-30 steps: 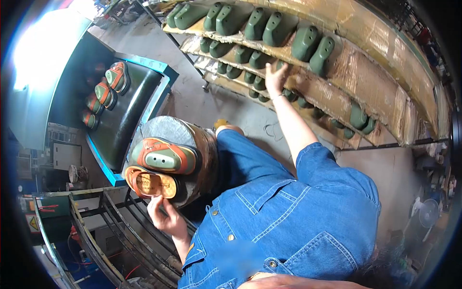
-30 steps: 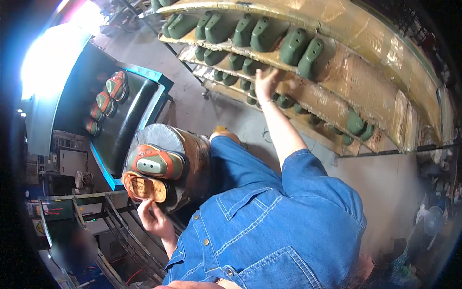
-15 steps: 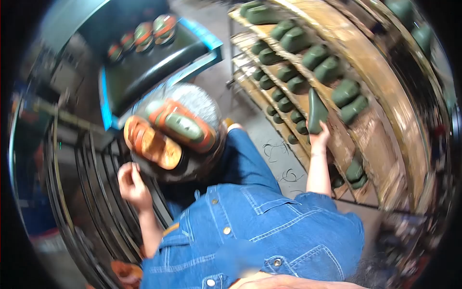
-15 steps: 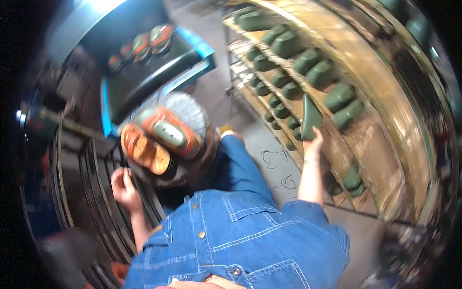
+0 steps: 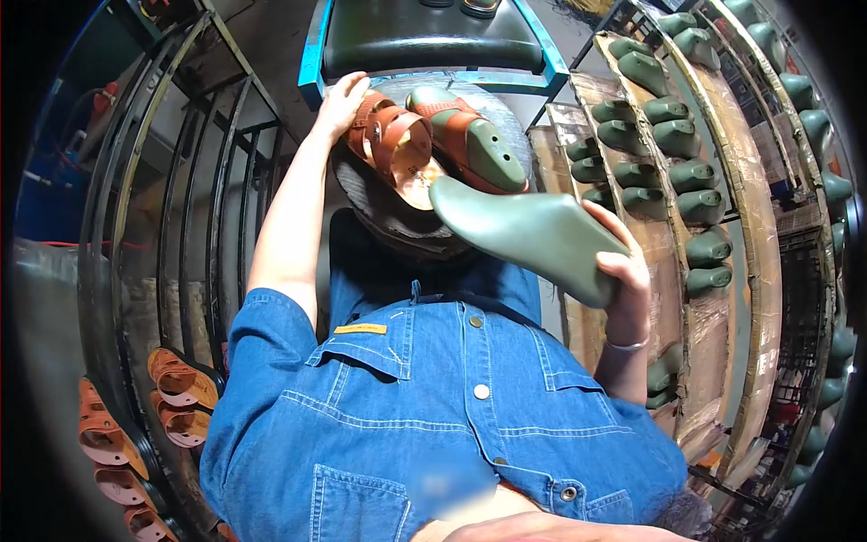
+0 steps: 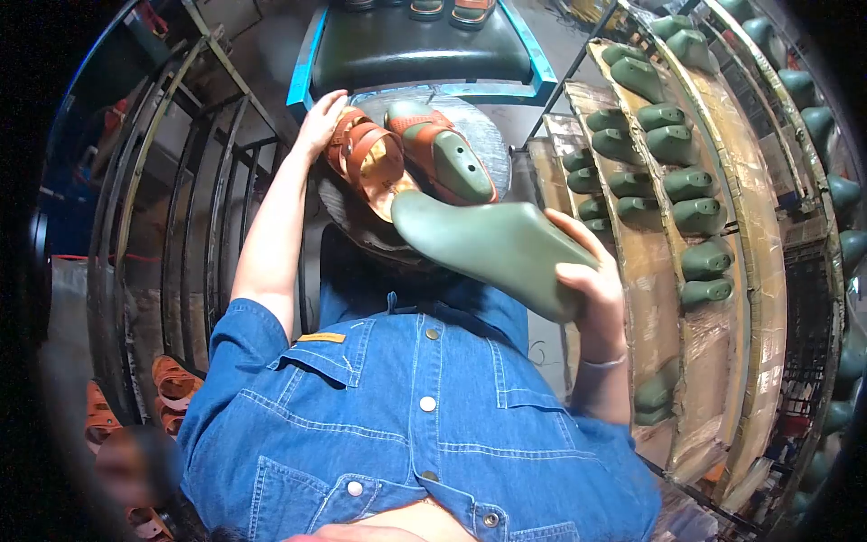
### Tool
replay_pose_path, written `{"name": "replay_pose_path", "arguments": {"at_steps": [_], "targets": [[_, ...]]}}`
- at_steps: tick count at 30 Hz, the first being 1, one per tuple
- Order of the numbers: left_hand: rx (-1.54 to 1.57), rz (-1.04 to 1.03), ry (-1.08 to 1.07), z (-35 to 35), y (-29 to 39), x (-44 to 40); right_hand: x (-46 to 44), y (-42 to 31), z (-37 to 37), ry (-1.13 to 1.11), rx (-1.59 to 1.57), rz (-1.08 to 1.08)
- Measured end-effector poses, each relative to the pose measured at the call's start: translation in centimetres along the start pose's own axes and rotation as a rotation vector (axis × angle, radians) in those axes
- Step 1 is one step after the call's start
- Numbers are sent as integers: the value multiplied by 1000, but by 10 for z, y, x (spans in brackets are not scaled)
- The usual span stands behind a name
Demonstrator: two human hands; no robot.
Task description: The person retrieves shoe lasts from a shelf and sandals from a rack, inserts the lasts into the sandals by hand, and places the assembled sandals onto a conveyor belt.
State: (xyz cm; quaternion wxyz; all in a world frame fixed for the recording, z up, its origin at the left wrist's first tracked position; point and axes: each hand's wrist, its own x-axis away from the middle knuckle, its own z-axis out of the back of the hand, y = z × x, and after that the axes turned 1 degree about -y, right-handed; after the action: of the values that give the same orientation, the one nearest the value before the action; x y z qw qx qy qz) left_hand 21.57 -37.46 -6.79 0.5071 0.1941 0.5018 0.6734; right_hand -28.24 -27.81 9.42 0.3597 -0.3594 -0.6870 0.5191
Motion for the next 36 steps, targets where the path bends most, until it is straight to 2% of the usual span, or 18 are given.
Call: {"name": "replay_pose_path", "arguments": {"at_steps": [2,4,5,6,8,9,12,14,15,18,20,22,24,26,28,30,33,36], "targets": [[90,37,-127,4,-7,-5,-24,10,-29,-47,226,84],[192,101,-92,0,12,12,-46,28,-71,-69,383,212],[103,71,-69,-2,12,16,-58,44,-95,-26,406,301],[366,149,-123,-14,-8,16,-73,64,-117,15,426,390],[114,-10,-54,-19,7,36,-111,114,-146,35,611,760],[121,-7,-51,-10,7,37,-116,122,-157,36,576,830],[324,17,-2,6,14,57,-117,134,-162,-43,642,885],[200,-25,43,14,60,101,-117,125,-155,-107,532,823],[262,-83,15,11,70,121,-118,119,-150,-95,539,787],[90,-297,56,6,136,177,-134,111,-145,-102,442,782],[101,-285,-21,2,155,195,-142,106,-147,-162,355,789],[16,-348,38,-3,156,199,-144,104,-147,-134,461,824],[-81,-177,-27,-5,158,200,-150,108,-150,-113,419,835],[-80,-192,9,-10,158,201,-146,110,-149,-128,361,771],[-50,-273,-11,-14,155,202,-144,114,-149,-129,91,667],[-47,-288,10,-22,155,204,-150,118,-150,-82,92,720],[-99,-461,182,-39,138,210,-157,126,-148,-33,110,733],[-171,-615,211,-47,120,216,-159,136,-144,-38,58,771]]}}
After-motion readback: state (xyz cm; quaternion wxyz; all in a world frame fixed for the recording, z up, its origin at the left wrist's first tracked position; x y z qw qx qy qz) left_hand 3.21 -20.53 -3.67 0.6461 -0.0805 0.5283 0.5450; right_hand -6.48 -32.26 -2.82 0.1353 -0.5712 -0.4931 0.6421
